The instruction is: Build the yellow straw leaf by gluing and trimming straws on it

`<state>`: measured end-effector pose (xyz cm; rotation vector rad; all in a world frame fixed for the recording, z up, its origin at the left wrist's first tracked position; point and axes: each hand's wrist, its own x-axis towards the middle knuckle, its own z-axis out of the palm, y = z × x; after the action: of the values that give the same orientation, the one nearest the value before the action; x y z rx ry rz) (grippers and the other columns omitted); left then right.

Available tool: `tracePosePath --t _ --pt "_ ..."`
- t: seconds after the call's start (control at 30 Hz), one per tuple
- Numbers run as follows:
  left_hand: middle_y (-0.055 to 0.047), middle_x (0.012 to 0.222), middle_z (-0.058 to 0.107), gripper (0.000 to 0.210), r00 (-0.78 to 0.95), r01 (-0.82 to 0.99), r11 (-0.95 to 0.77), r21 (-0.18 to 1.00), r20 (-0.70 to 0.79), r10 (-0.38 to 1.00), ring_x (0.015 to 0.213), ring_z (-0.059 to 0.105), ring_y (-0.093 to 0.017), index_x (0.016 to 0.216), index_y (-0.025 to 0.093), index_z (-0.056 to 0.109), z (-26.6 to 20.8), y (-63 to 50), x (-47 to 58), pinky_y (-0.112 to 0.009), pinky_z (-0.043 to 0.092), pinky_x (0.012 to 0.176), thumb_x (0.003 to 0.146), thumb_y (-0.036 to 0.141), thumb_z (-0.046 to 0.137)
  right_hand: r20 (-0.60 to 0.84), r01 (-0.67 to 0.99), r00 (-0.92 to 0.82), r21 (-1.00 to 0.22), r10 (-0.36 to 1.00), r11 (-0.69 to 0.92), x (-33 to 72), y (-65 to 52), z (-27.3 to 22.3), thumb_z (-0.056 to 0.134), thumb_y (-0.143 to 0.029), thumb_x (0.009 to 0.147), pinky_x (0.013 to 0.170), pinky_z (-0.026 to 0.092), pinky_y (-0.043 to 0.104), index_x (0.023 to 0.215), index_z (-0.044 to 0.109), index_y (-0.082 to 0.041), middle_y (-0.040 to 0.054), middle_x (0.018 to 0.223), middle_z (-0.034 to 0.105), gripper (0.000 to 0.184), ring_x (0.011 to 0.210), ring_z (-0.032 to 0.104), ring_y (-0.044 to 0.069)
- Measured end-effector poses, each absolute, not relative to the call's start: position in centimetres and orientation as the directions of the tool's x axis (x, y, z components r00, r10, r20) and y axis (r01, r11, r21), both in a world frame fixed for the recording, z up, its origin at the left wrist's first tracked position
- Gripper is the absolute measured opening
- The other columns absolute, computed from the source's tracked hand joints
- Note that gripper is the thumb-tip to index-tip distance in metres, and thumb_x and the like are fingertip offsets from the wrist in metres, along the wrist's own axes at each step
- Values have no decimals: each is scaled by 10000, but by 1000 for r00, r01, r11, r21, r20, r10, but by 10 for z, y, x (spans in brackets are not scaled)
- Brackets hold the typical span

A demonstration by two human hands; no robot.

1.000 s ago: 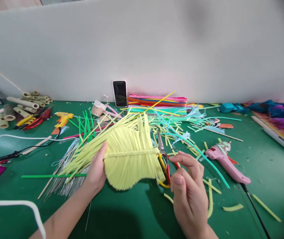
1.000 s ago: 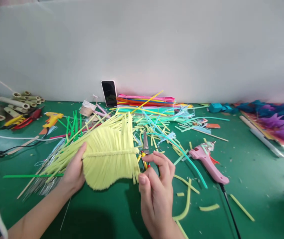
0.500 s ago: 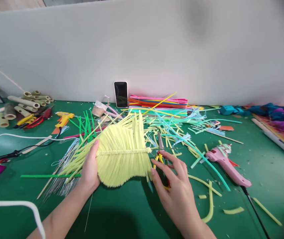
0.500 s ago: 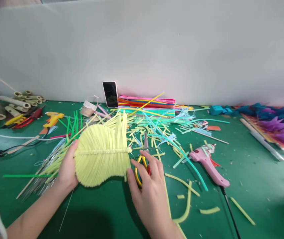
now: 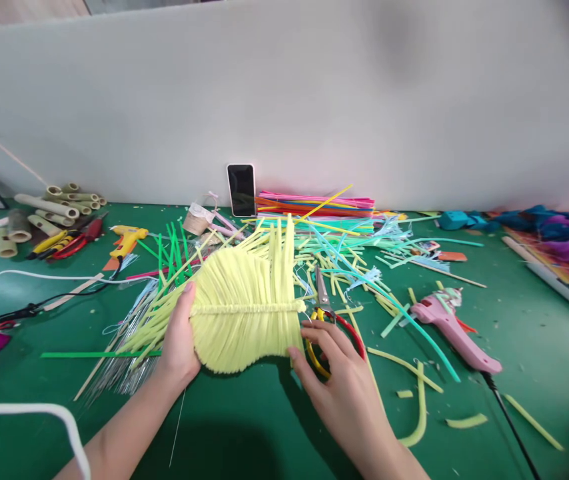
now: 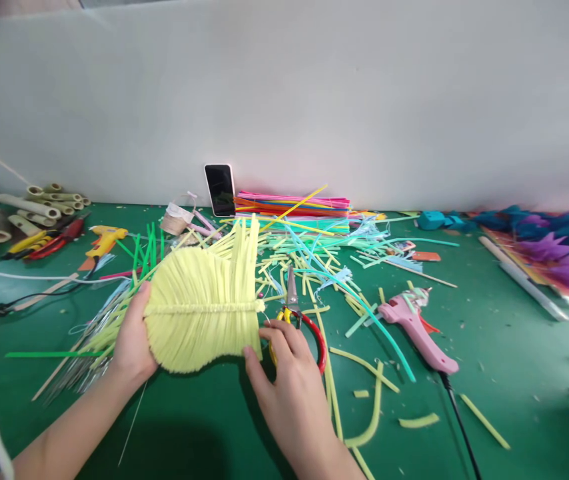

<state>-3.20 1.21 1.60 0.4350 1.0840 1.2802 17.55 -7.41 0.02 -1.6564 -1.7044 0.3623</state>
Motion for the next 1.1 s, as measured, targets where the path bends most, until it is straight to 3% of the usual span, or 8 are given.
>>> tracePosePath --t 0.17,0.3,0.43,0.53,0.67,0.8,0.93,1.1 --pt "-91 1208 739 581 -103 -560 298 773 -422 901 1173 655 -315 1342 226 609 16 13 -29 -421 523 1011 862 555 609 204 640 119 -764 972 82 168 -81 4 518 -399 970 678 563 359 1224 475 -219 89 1007 682 315 785 669 223" --pt "-91 1227 730 559 -107 -559 290 777 -414 904 1165 661 -308 1336 230 613 16 13 -29 -413 529 1002 872 542 609 160 494 206 -869 965 39 163 -82 1 550 -413 955 703 552 353 1262 410 -254 94 1119 666 373 794 656 202" --pt "-104 1212 735 589 -89 -560 326 761 -447 890 1140 674 -316 1347 229 604 17 14 -33 -429 539 981 861 562 614 6 140 357 -989 934 -47 164 -77 5 663 -459 875 674 550 326 1234 381 -265 77 1095 663 496 780 653 187" --pt "-116 1195 741 622 -68 -585 356 728 -482 873 1126 680 -330 1340 219 614 17 16 -35 -444 540 975 842 592 616 -177 -85 207 -983 962 -163 169 -73 13 666 -515 858 599 524 274 1093 527 -238 20 888 674 389 713 638 171" --pt "-119 1173 750 643 -13 -617 401 677 -518 855 1118 683 -339 1347 219 611 19 16 -34 -455 537 978 831 602 617 -225 27 -32 -974 974 -224 176 -72 17 603 -545 890 598 457 257 788 648 -188 -3 692 606 374 652 569 150" --pt "-124 1134 762 602 42 -644 421 639 -520 853 1101 690 -342 1338 191 617 25 16 -34 -466 537 970 889 582 530 -253 48 -143 -968 957 -248 176 -72 16 658 -521 856 617 412 265 821 684 -166 11 739 621 358 680 535 149" --pt "-130 1063 779 571 42 -658 426 621 -535 844 1073 701 -345 1287 161 650 30 16 -37 -470 545 951 925 563 465 -263 -41 -146 -962 954 -272 176 -71 18 712 -511 822 653 409 259 904 706 -152 17 770 637 368 706 531 141" --pt "-95 998 794 369 79 -606 433 667 -491 868 1041 713 -318 1175 174 709 15 10 -39 -436 547 950 856 338 622 -266 -161 -63 -949 962 -273 177 -72 21 750 -516 790 662 432 243 890 714 -160 22 779 656 371 734 565 143"
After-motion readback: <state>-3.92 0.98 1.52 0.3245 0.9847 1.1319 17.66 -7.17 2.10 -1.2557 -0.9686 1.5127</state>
